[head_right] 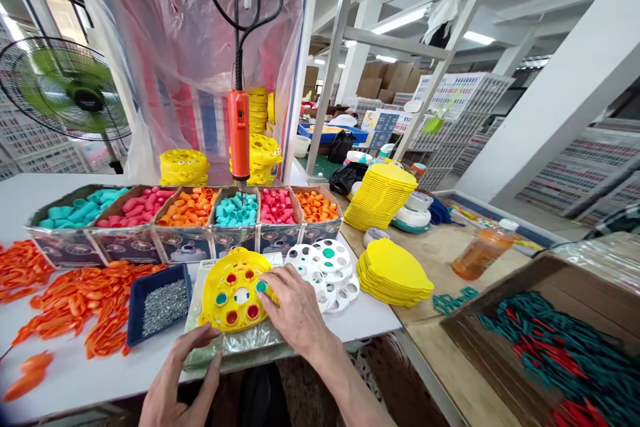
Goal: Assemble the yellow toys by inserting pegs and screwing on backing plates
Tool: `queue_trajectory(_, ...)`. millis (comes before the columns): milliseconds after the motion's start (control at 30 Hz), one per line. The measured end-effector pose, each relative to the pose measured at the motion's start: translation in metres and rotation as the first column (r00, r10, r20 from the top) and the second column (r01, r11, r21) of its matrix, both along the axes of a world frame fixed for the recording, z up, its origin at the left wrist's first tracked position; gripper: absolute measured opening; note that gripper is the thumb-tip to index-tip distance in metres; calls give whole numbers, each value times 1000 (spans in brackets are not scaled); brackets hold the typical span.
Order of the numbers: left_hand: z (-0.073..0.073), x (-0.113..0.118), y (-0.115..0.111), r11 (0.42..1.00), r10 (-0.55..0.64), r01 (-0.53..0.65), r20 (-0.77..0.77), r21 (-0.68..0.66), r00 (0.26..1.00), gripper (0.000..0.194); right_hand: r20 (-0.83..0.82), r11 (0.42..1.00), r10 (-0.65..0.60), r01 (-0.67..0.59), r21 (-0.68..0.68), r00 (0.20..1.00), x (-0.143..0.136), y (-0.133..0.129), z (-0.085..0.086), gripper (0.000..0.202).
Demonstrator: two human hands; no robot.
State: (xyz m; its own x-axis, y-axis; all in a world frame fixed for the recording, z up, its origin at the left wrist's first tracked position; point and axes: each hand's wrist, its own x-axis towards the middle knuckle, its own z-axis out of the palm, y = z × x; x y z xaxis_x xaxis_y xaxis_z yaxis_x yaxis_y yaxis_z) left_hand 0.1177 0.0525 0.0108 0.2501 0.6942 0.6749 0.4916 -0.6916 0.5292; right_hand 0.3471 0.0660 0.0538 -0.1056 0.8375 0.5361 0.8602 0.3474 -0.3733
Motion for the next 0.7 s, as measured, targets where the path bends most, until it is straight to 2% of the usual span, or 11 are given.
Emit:
queue_trajectory(167,1,0,-1,1000,-4,4,-18,18,1000,27,-132,999,-48,48,-3,990,1,3,0,13)
queue_trajectory(267,-2,0,-1,1000,-1,1,-14,10,1000,27,-157,1000,-20,22,14,987,2,6,-3,16)
queue_trajectory(367,-5,-2,-1,1000,1,-1,-6,17,1000,27,-112,997,5,3,74,994,1,9,-8,14)
queue_trajectory(567,-5,-3,0,1000,-5,5,-6,6,1000,29,25,974,-195,191,123,980,-7,13,-14,32)
queue_trajectory(700,-3,-6,0,1000,-9,9,1,-11,1000,29,33,985,-162,159,72,986,-4,9,-5,24)
